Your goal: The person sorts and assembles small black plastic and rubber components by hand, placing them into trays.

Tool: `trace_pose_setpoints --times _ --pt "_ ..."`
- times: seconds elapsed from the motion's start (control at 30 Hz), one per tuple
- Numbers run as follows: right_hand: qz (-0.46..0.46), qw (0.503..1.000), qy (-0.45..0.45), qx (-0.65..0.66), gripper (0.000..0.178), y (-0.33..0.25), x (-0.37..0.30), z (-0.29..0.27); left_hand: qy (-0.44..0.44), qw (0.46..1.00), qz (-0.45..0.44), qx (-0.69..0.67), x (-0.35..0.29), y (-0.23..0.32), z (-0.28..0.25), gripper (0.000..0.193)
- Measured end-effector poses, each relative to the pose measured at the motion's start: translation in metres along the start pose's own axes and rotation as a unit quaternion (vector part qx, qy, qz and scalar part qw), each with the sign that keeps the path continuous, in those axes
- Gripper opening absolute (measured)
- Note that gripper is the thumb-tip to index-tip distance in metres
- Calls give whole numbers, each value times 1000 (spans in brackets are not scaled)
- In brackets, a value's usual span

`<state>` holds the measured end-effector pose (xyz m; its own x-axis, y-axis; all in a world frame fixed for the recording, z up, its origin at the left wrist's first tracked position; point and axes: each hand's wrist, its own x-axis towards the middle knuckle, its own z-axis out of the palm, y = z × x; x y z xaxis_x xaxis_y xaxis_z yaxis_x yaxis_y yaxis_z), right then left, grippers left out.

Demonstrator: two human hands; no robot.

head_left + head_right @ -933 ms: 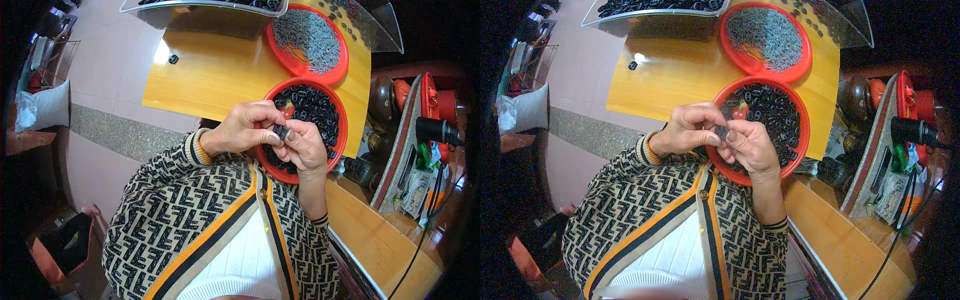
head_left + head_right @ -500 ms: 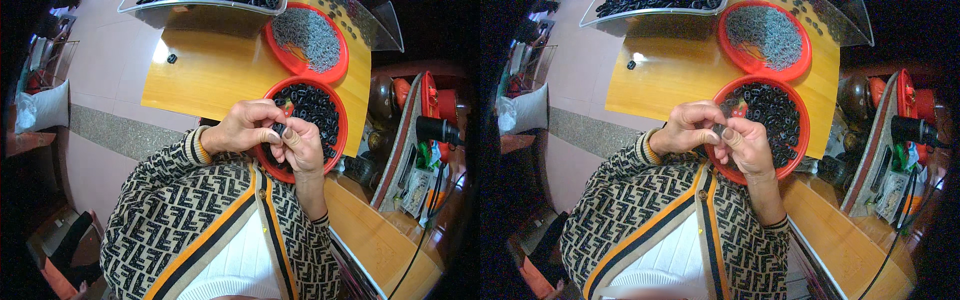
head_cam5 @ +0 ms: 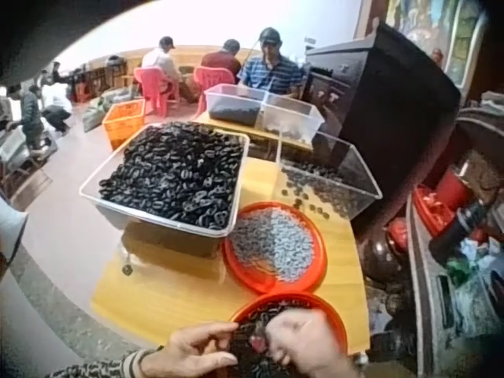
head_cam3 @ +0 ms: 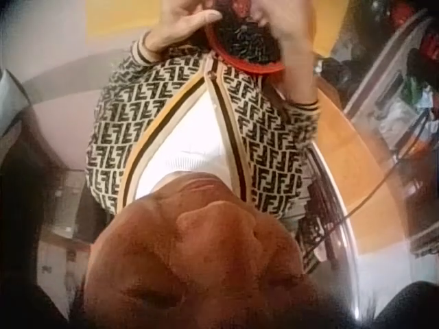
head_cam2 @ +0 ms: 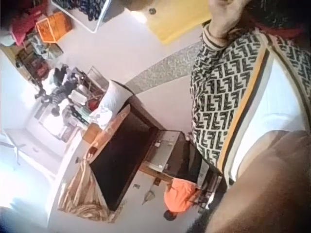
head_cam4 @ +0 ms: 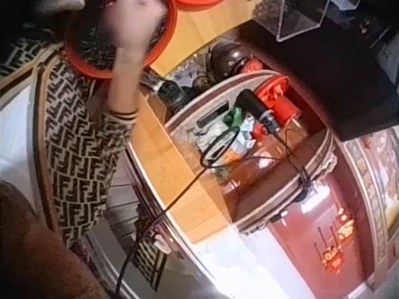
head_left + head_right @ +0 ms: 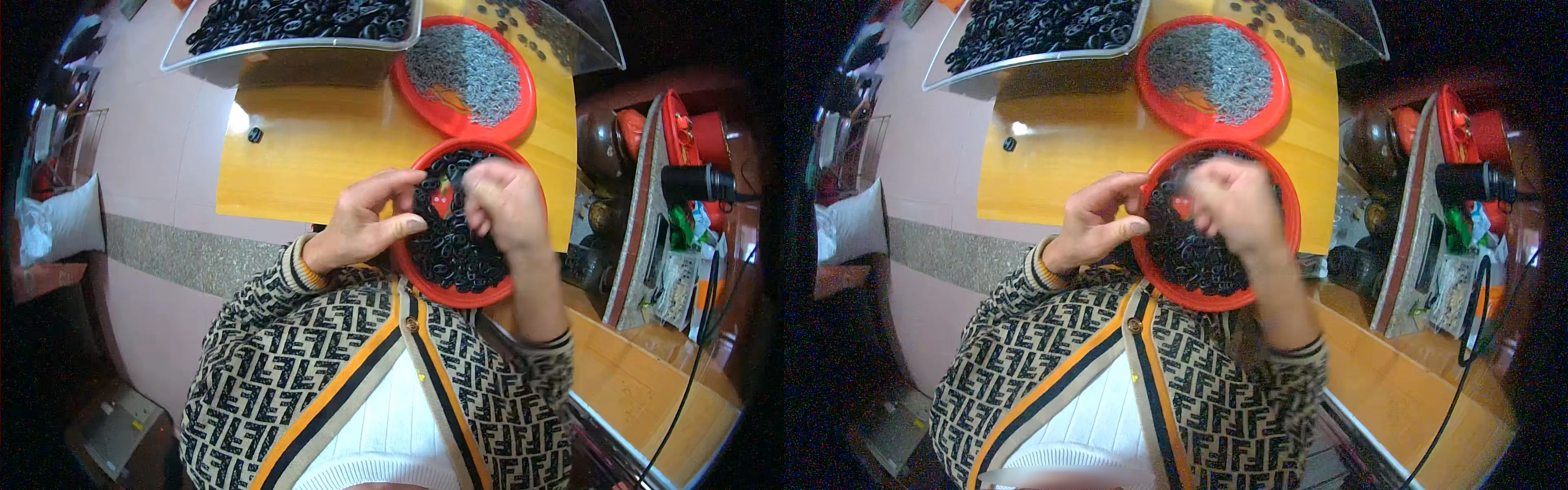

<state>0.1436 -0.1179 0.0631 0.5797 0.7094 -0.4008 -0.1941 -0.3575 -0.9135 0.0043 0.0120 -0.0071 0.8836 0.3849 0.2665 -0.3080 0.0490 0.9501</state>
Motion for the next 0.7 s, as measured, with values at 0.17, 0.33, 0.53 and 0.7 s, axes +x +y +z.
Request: trace_pose_setpoints --times 0.17,0.33,0.53,0.7 --pt "-251 967 -16 34 19 -82 103 -139 -11 986 6 168 -5 6 -13 25" --pt "-244 930 174 -215 18 -81 66 -90 -23 986 -36 164 -4 3 -15 23" --pt "-340 825 32 -451 14 8 -6 -45 -66 971 36 227 1 2 -18 18" --pt "-308 861 -8 -405 9 39 -43 -30 -118 968 28 222 -6 0 -5 16"
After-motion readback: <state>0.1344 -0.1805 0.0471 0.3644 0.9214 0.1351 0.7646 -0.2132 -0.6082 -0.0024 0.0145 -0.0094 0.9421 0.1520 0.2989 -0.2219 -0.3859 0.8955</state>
